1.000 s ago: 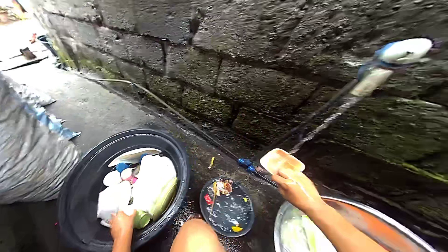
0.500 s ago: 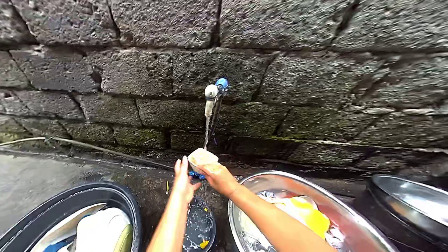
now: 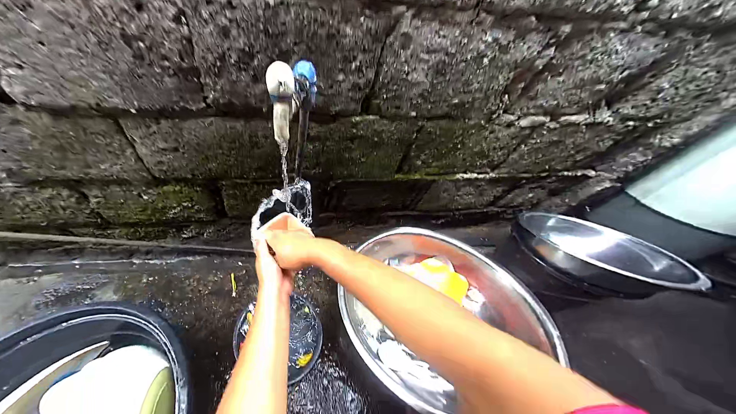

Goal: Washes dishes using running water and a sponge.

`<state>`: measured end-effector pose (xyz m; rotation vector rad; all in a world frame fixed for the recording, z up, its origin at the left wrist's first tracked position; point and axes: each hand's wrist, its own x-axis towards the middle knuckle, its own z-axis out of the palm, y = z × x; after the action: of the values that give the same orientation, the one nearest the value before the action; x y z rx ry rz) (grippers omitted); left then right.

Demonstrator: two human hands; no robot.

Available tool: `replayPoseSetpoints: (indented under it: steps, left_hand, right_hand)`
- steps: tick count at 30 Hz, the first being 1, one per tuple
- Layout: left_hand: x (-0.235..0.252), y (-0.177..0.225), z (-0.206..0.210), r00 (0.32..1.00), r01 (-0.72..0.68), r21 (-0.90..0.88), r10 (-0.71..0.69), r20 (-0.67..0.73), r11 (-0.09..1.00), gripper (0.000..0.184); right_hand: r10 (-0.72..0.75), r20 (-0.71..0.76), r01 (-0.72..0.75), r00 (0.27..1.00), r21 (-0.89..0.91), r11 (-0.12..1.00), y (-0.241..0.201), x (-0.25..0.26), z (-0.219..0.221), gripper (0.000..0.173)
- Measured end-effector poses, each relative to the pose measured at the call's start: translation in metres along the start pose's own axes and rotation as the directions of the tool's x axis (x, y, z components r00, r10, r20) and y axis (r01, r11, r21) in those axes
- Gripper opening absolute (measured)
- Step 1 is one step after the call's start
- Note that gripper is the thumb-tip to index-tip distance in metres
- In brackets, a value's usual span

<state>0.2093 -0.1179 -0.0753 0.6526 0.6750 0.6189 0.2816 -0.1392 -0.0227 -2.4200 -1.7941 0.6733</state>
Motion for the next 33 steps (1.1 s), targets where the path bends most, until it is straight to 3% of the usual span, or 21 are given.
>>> replayPoseSetpoints:
  steps: [2, 4, 6, 9, 11, 14, 16, 17, 20, 22, 25, 27, 30, 33]
  left_hand:
    - [-0.001, 0.008, 0.000, 1.000, 0.015, 0.020, -0.015, 0.011, 1.000, 0.061]
    - [0.000, 0.010, 0.003, 0.996, 0.008, -0.052, -0.004, 0.089, 0.999, 0.057]
    - [0.008, 0.005, -0.003, 0.984, -0.031, -0.142, 0.056, 0.170, 0.989, 0.059]
    - [0.019, 0.006, -0.015, 0.990, -0.044, -0.118, 0.059, 0.130, 0.992, 0.061]
    - [0.017, 0.006, -0.016, 0.996, 0.033, -0.093, -0.025, 0.085, 0.995, 0.059]
    - [0.015, 0.008, -0.010, 0.974, 0.197, 0.151, -0.211, 0.081, 0.969, 0.069]
    - [0.020, 0.008, -0.010, 0.967, 0.183, 0.364, -0.235, 0.103, 0.913, 0.083]
    - [0.021, 0.007, -0.011, 0.969, 0.147, 0.390, -0.211, 0.127, 0.909, 0.084]
    - [0.025, 0.000, -0.010, 0.976, -0.074, 0.236, 0.022, 0.216, 0.969, 0.062]
    - [0.024, -0.003, -0.001, 0.967, -0.192, 0.094, 0.171, 0.191, 0.977, 0.040]
    - [0.027, -0.004, -0.002, 0.973, -0.192, 0.003, 0.190, 0.133, 0.981, 0.031]
    - [0.029, -0.002, -0.001, 0.974, -0.198, -0.056, 0.203, 0.101, 0.979, 0.024]
    - [0.026, 0.009, 0.001, 0.961, -0.252, -0.097, 0.261, 0.090, 0.963, 0.024]
    - [0.020, 0.012, 0.005, 0.971, -0.223, -0.100, 0.229, 0.062, 0.970, 0.040]
  right_hand:
    - [0.002, 0.097, 0.001, 0.995, -0.025, 1.000, -0.006, -0.002, -0.012, 0.045]
    - [0.051, 0.041, -0.046, 0.998, -0.123, 0.991, -0.012, -0.001, -0.018, 0.045]
    - [0.037, -0.033, -0.040, 0.999, -0.092, 0.995, -0.013, -0.003, -0.013, 0.052]
    - [-0.090, 0.023, 0.091, 0.996, -0.024, 0.996, -0.010, -0.021, -0.009, 0.040]
    - [-0.117, 0.087, 0.127, 0.989, -0.124, 0.984, -0.002, -0.034, -0.011, 0.037]
    - [-0.208, -0.032, 0.203, 0.978, -0.126, 0.971, 0.014, -0.038, -0.020, 0.032]
    - [-0.193, -0.117, 0.197, 0.974, 0.029, 0.980, 0.024, -0.036, -0.031, 0.033]
    - [-0.172, -0.169, 0.192, 0.971, 0.107, 0.976, 0.029, -0.033, -0.034, 0.034]
    - [-0.011, -0.340, 0.119, 0.940, 0.298, 0.947, 0.041, -0.021, -0.037, 0.041]
    - [0.211, -0.360, -0.051, 0.909, 0.407, 0.912, 0.039, -0.010, -0.040, 0.045]
    - [0.456, -0.290, -0.328, 0.841, 0.398, 0.857, 0.013, 0.000, -0.037, 0.045]
    - [0.435, -0.305, -0.382, 0.847, 0.217, 0.898, -0.011, 0.005, -0.030, 0.043]
    - [0.286, -0.376, -0.292, 0.881, 0.042, 0.955, -0.019, 0.010, -0.032, 0.040]
    - [0.258, -0.176, -0.206, 0.950, 0.266, 0.942, -0.002, 0.015, -0.056, 0.047]
